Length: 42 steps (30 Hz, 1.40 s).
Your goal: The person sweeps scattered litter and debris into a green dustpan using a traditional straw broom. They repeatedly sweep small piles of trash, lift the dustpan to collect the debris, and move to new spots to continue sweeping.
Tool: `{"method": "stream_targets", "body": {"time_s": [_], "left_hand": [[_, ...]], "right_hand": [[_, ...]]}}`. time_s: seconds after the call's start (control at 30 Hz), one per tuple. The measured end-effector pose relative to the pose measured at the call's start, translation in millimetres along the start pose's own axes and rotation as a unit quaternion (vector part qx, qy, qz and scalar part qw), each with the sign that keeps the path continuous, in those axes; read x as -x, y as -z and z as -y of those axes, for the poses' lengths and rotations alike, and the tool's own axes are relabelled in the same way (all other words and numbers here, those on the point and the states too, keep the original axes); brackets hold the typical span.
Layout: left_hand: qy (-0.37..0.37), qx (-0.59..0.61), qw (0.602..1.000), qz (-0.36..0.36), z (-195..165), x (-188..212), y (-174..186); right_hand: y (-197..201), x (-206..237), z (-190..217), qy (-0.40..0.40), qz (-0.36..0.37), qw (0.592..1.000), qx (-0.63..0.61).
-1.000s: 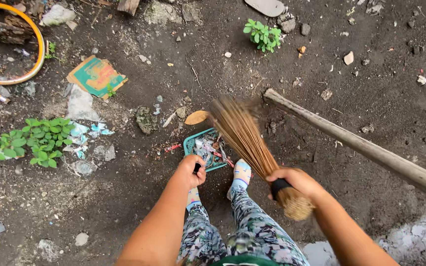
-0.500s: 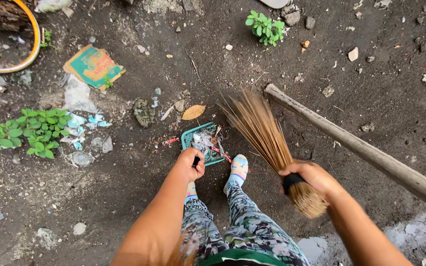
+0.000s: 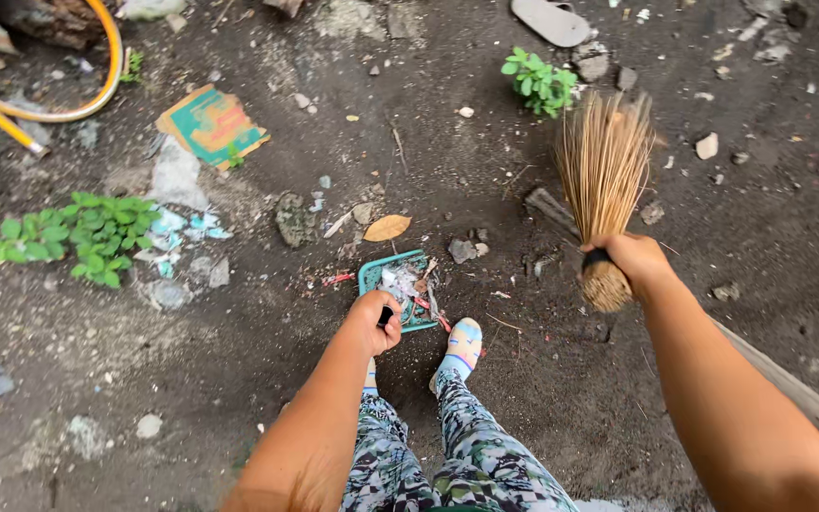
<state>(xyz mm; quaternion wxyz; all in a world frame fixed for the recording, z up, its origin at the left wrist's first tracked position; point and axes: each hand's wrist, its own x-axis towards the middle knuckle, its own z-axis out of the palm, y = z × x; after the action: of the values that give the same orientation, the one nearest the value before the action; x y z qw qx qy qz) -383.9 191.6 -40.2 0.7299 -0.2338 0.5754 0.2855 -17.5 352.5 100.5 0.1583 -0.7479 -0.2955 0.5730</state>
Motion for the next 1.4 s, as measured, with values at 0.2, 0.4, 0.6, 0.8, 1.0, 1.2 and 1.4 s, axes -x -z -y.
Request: {"method": "stream_targets", "body": {"time_s": [0.2,0.4,0.6,0.8,1.0,1.2,1.4], "left_hand": [[-0.02,0.014,1.0,-0.018,-1,2,18],[-0.018,0.041,0.999,-0.024,-6,6,19],[-0.054,0.065,0.996,-0.038,3,11,25],[-0.071,0.069,0.994,-0.041,12,10,28],[-0.053,0.118,0.992,-0.011,14,15,64],[-0.043,0.163,0.985,0.023,31,31,112],[-0.067,0.172,0.983,0.007,54,43,147]], "right_hand": [[-41,-13,-14,-0.019,0.139,0.964,0.226],[59,67,15,-0.061,0.158,0.939,0.301],[82,39,62,0.029,0.098,0.922,0.374],[-41,-24,56,-0.034,0.111,0.972,0.204],[-13,34,52,-0.085,0.231,0.918,0.31],[41,25,98,-0.101,0.24,0.905,0.336],[-75,-24,66,0.032,0.172,0.915,0.365]]}}
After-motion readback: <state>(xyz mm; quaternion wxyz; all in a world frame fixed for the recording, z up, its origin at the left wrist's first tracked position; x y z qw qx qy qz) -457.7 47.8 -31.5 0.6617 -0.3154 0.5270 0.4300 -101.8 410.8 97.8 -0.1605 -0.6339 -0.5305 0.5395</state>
